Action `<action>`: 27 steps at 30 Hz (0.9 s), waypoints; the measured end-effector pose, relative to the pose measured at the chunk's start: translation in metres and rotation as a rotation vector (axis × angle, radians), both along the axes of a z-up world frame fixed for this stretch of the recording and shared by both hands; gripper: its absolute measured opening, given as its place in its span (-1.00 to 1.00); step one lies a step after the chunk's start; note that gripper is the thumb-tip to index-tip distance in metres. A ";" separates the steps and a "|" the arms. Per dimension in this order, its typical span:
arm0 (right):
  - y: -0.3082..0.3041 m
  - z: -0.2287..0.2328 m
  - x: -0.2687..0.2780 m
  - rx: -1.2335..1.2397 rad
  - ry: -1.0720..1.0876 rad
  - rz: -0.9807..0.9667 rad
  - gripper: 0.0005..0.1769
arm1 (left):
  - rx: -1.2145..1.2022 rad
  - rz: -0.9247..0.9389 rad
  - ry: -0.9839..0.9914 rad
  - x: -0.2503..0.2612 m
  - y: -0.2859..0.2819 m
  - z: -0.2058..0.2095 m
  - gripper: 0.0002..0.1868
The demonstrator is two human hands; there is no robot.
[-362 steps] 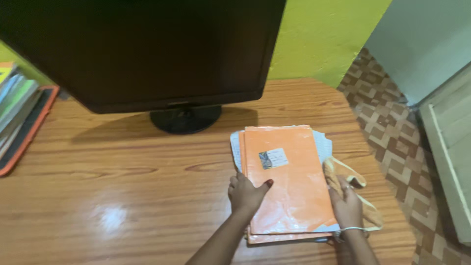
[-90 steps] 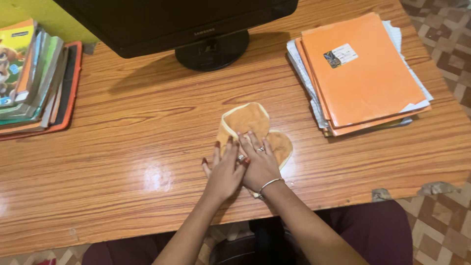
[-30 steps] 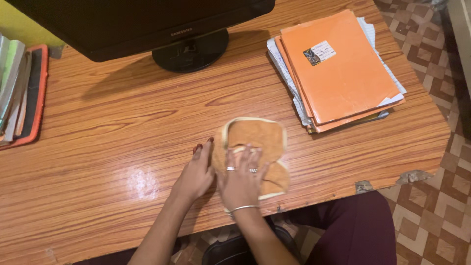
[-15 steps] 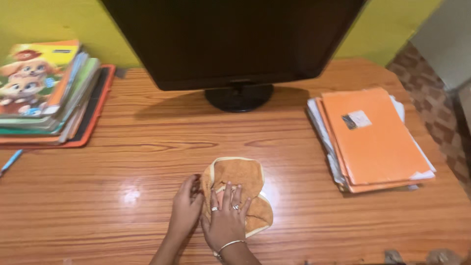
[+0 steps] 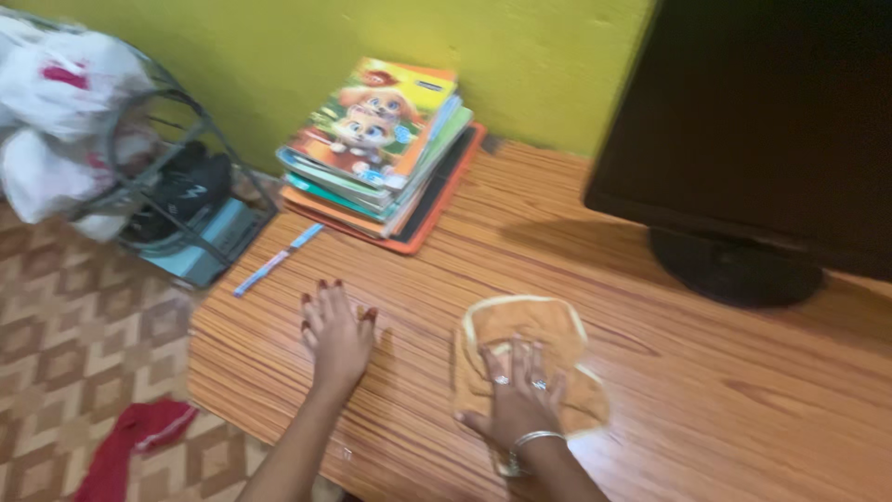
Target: The person wipes a wooden desk, a computer monitor, and several books using a cloth. They move items aside to reach the work surface, wipe different parts of the monitor, and handle each book individually.
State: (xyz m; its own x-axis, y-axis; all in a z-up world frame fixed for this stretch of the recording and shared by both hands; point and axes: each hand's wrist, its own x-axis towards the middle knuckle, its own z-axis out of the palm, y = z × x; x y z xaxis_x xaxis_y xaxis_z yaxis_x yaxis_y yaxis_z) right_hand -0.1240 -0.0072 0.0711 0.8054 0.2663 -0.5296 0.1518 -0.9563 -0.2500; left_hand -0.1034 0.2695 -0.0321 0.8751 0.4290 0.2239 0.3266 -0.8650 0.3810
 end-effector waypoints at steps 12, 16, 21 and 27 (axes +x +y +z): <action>0.012 -0.020 0.016 -0.053 -0.024 0.021 0.24 | 0.186 0.210 0.129 0.086 0.159 -0.016 -0.30; 0.012 -0.024 0.014 -0.069 -0.024 0.015 0.23 | 0.264 0.203 0.199 0.073 0.163 -0.013 -0.60; 0.011 -0.032 0.005 -0.045 -0.108 0.013 0.20 | 0.255 0.111 -0.068 0.035 0.117 0.031 -0.80; -0.007 -0.056 -0.007 0.036 -0.259 0.054 -0.05 | -0.277 0.000 -0.122 -0.032 0.000 0.068 -0.72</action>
State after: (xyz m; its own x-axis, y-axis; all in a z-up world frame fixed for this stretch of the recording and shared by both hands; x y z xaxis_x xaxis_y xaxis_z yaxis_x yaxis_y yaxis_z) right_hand -0.1314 -0.0138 0.0154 0.8971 0.3273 -0.2968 0.2656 -0.9363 -0.2299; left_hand -0.1350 0.2698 0.0359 0.8489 0.4886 0.2016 0.2643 -0.7226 0.6387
